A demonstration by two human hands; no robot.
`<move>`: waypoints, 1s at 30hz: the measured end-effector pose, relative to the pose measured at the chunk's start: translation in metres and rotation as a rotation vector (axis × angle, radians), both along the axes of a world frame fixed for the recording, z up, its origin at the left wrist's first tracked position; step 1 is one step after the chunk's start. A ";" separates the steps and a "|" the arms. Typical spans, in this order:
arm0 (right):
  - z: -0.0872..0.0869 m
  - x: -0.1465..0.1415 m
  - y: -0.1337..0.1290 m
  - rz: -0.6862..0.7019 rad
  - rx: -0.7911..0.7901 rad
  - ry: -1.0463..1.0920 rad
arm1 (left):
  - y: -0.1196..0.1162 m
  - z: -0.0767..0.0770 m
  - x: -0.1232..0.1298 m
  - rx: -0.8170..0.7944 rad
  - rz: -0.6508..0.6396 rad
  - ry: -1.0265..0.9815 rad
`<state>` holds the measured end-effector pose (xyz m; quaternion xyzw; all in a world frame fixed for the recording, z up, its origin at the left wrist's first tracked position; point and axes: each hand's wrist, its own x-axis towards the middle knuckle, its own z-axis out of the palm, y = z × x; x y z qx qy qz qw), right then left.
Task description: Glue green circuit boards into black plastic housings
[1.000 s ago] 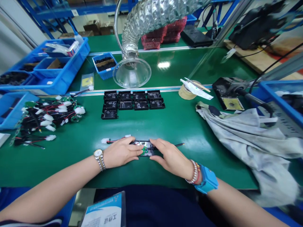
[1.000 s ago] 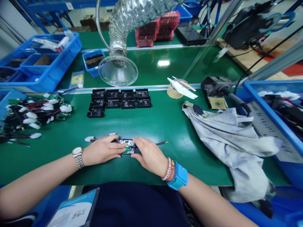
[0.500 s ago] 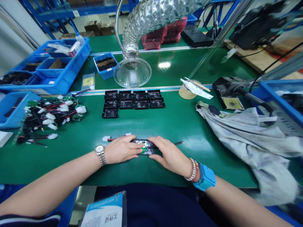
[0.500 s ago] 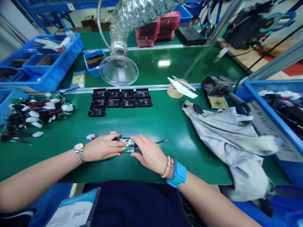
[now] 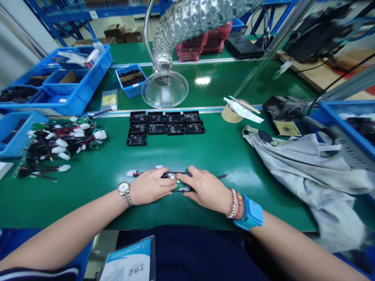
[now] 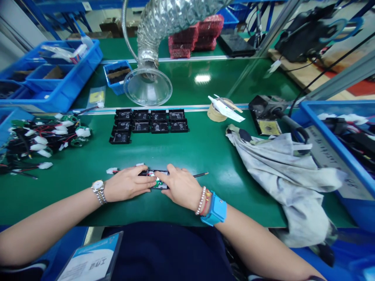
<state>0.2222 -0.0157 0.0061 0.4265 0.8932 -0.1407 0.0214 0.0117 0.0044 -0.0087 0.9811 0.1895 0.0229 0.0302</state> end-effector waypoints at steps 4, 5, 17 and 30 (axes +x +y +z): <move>-0.001 0.001 0.001 0.002 -0.023 0.025 | -0.002 -0.004 -0.003 0.037 0.005 -0.050; -0.001 0.001 0.001 0.001 -0.028 0.030 | -0.002 -0.004 -0.003 0.042 0.006 -0.058; -0.002 0.000 0.002 0.001 -0.043 0.054 | -0.005 0.002 0.000 -0.008 0.077 -0.017; -0.010 0.013 -0.004 -0.030 -0.047 0.225 | 0.006 0.005 0.002 -0.131 0.037 -0.007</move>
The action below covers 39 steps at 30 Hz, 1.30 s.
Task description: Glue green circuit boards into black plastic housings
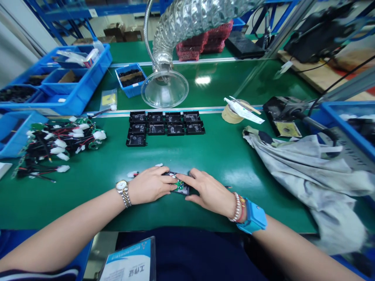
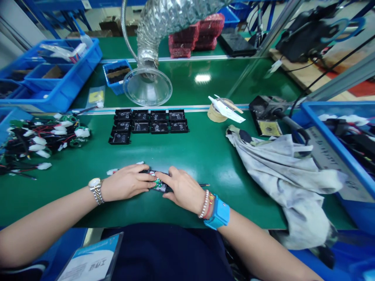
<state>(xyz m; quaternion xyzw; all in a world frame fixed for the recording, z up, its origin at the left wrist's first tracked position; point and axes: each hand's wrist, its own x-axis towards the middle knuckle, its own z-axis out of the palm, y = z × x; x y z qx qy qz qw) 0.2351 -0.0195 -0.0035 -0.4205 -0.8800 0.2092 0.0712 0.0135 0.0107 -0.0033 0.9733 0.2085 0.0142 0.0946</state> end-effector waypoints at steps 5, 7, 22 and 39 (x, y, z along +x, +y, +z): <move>-0.015 0.019 -0.013 -0.088 0.064 0.205 | 0.001 -0.002 0.000 0.019 -0.021 -0.047; -0.020 0.019 -0.015 -0.089 0.097 0.212 | 0.002 -0.003 0.000 0.022 -0.035 -0.052; -0.015 0.006 -0.017 -0.110 0.125 0.155 | 0.003 0.001 0.002 0.011 -0.040 -0.013; -0.013 -0.013 -0.022 0.060 0.338 0.008 | -0.009 0.024 -0.018 -0.042 0.255 -0.100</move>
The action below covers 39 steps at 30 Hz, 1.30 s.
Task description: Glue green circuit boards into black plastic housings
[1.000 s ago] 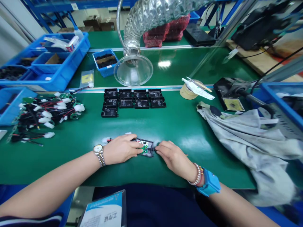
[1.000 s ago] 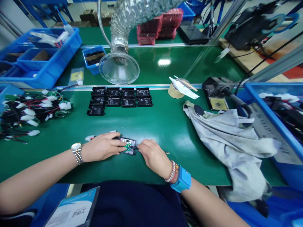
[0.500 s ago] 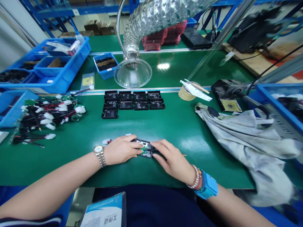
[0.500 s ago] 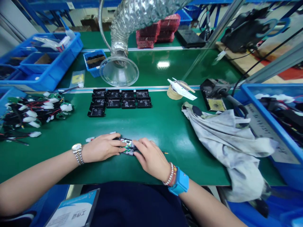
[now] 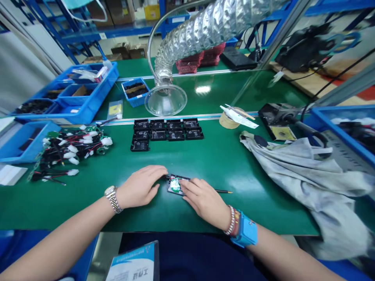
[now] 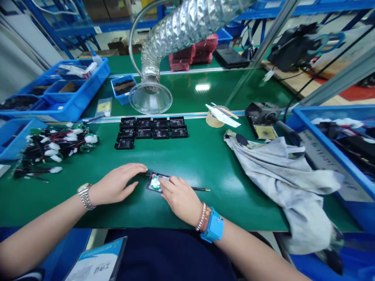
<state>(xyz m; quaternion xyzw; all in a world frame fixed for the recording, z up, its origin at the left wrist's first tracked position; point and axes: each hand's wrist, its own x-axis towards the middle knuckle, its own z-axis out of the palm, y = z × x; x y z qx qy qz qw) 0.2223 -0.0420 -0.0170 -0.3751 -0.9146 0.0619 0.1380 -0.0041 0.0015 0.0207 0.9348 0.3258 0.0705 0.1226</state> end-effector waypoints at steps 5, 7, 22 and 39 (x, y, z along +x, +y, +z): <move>0.001 0.000 0.004 0.034 -0.037 0.041 | -0.002 -0.006 -0.001 0.001 0.163 0.075; 0.003 -0.001 0.005 0.038 -0.049 0.036 | 0.001 -0.007 0.001 0.016 0.168 0.116; 0.004 -0.006 0.004 0.032 -0.109 -0.026 | 0.002 -0.012 0.015 0.105 0.035 0.093; 0.005 -0.024 -0.004 -0.171 -0.057 -0.101 | -0.009 -0.030 0.017 0.267 -0.045 0.195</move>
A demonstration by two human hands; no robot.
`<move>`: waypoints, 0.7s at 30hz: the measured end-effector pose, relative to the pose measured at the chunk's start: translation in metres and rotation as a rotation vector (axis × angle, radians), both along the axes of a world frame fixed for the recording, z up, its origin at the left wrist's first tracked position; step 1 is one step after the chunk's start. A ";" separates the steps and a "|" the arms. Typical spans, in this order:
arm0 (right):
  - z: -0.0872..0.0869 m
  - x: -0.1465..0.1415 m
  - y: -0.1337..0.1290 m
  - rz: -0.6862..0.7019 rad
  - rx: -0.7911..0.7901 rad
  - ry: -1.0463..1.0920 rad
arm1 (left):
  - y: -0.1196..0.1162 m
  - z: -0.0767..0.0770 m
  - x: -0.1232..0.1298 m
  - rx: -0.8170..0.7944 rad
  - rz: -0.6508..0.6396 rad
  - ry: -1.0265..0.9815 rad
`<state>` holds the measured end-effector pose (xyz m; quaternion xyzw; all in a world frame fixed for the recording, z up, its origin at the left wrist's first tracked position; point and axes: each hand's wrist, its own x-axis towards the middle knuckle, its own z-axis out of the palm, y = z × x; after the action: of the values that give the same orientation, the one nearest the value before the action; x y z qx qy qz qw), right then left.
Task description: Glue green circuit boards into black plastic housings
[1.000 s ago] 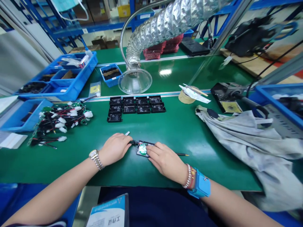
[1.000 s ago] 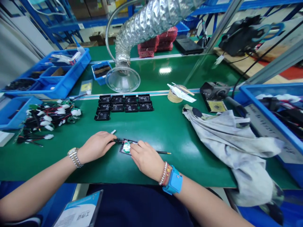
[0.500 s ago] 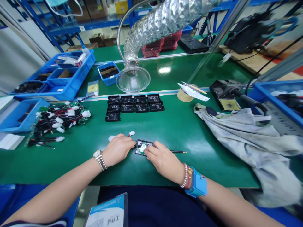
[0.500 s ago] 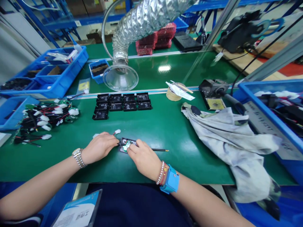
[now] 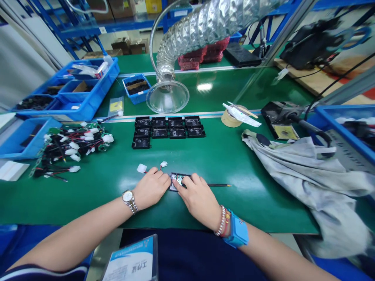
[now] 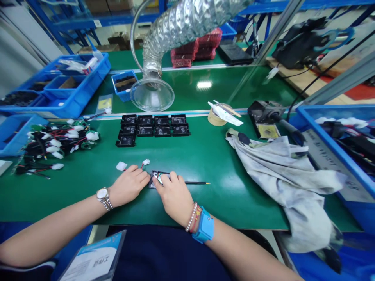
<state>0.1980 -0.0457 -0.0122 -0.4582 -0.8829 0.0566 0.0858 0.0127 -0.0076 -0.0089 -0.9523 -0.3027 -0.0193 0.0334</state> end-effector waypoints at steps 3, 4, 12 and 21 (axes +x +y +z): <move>-0.005 0.004 0.000 0.013 -0.024 0.078 | 0.000 -0.007 -0.008 -0.034 0.061 -0.158; -0.007 0.006 0.000 0.018 -0.022 0.103 | 0.000 -0.009 -0.011 -0.047 0.075 -0.207; -0.014 0.008 -0.001 0.040 0.022 0.157 | 0.005 -0.016 -0.010 -0.059 0.027 -0.332; -0.016 0.005 0.000 0.050 0.040 0.123 | 0.004 -0.014 -0.003 0.037 -0.054 -0.174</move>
<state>0.2032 -0.0459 -0.0283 -0.4298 -0.8881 0.0690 0.1475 0.0099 -0.0038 -0.0233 -0.9540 -0.2784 -0.1083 0.0239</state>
